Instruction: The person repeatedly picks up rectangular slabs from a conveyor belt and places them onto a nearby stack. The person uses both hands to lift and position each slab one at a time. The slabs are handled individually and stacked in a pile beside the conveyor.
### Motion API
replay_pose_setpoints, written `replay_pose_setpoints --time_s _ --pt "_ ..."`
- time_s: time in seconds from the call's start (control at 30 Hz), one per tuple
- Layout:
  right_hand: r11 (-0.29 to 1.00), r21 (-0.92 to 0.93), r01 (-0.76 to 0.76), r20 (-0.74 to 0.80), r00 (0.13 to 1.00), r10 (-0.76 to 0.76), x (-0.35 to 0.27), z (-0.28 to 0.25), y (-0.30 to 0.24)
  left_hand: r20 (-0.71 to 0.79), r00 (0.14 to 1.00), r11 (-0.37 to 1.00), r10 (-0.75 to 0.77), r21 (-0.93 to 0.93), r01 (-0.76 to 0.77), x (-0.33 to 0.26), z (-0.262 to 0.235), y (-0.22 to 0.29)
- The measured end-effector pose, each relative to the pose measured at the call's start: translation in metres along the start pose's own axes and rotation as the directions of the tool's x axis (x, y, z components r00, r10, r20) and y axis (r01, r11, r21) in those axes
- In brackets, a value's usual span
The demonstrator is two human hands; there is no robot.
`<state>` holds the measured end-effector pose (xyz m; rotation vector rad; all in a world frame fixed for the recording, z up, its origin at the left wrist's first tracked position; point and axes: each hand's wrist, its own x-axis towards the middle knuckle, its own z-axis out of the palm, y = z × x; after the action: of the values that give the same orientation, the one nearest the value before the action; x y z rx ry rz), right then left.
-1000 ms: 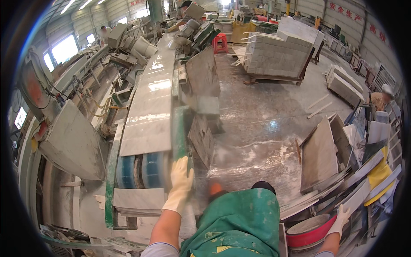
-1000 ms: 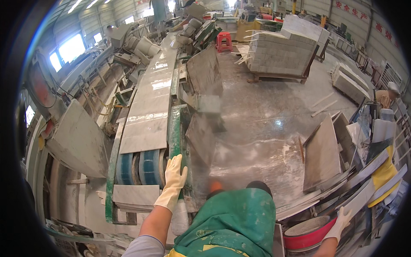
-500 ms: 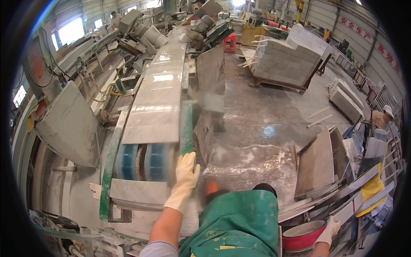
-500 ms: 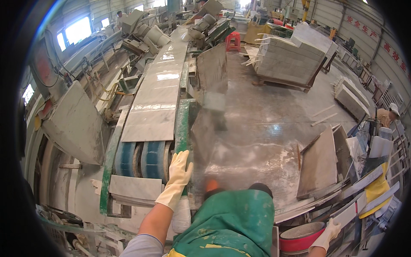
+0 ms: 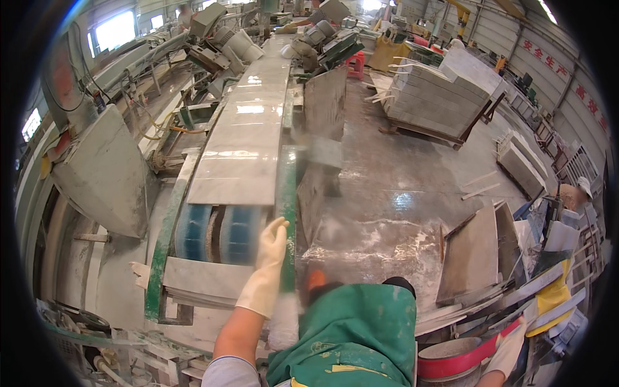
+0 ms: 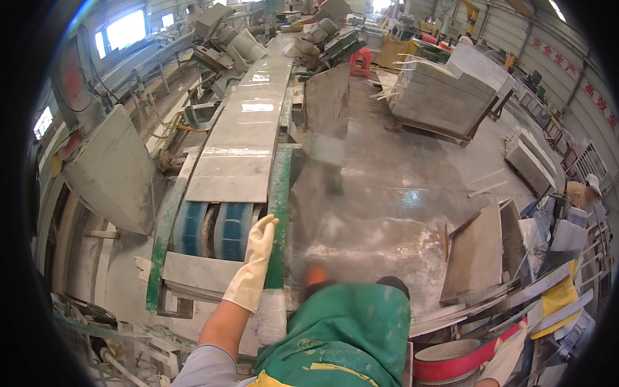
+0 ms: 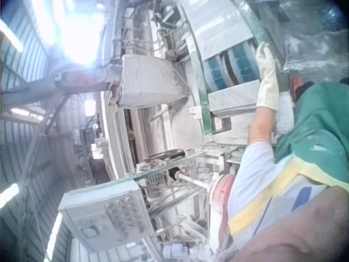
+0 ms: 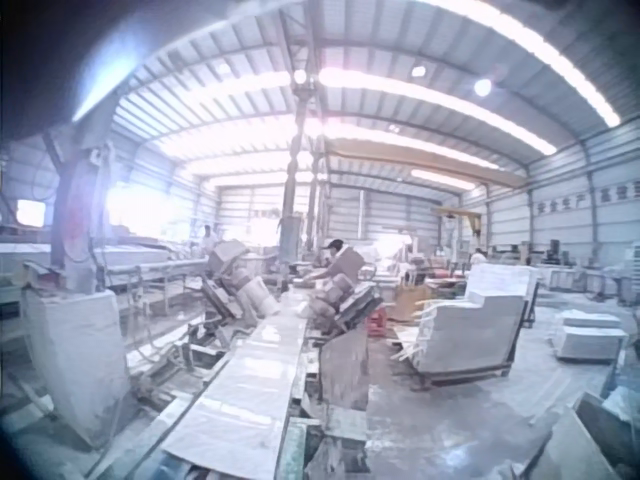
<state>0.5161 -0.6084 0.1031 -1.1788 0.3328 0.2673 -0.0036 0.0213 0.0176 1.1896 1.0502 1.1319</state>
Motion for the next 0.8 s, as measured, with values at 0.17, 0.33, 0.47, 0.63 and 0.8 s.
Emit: replay_pose_setpoints --time_s 0.17,0.33,0.47,0.63,0.8 --pt "1.000 -0.011 -0.007 -0.184 0.983 0.005 -0.029 0.119 0.007 0.162 0.941 0.804 -0.297 -0.489 0.338 -0.003 0.057 0.014" --pt "0.919 -0.360 0.163 0.291 0.955 -0.055 -0.097 0.247 0.076 0.549 0.736 0.733 -0.396 -0.293 0.614 -0.036 0.105 0.060" --pt "0.795 -0.448 0.410 0.701 0.712 0.028 -0.173 0.348 0.133 0.622 0.735 0.726 -0.270 -0.370 0.580 -0.043 0.114 0.051" --pt "0.740 -0.262 0.619 0.963 0.121 0.240 -0.269 0.437 0.202 0.536 0.843 0.653 0.043 -0.654 0.383 -0.015 0.076 0.029" --pt "0.086 0.584 0.807 0.745 -0.575 0.339 -0.335 0.512 0.281 -0.027 0.959 0.733 -0.282 -0.651 0.197 -0.030 -0.025 0.065"
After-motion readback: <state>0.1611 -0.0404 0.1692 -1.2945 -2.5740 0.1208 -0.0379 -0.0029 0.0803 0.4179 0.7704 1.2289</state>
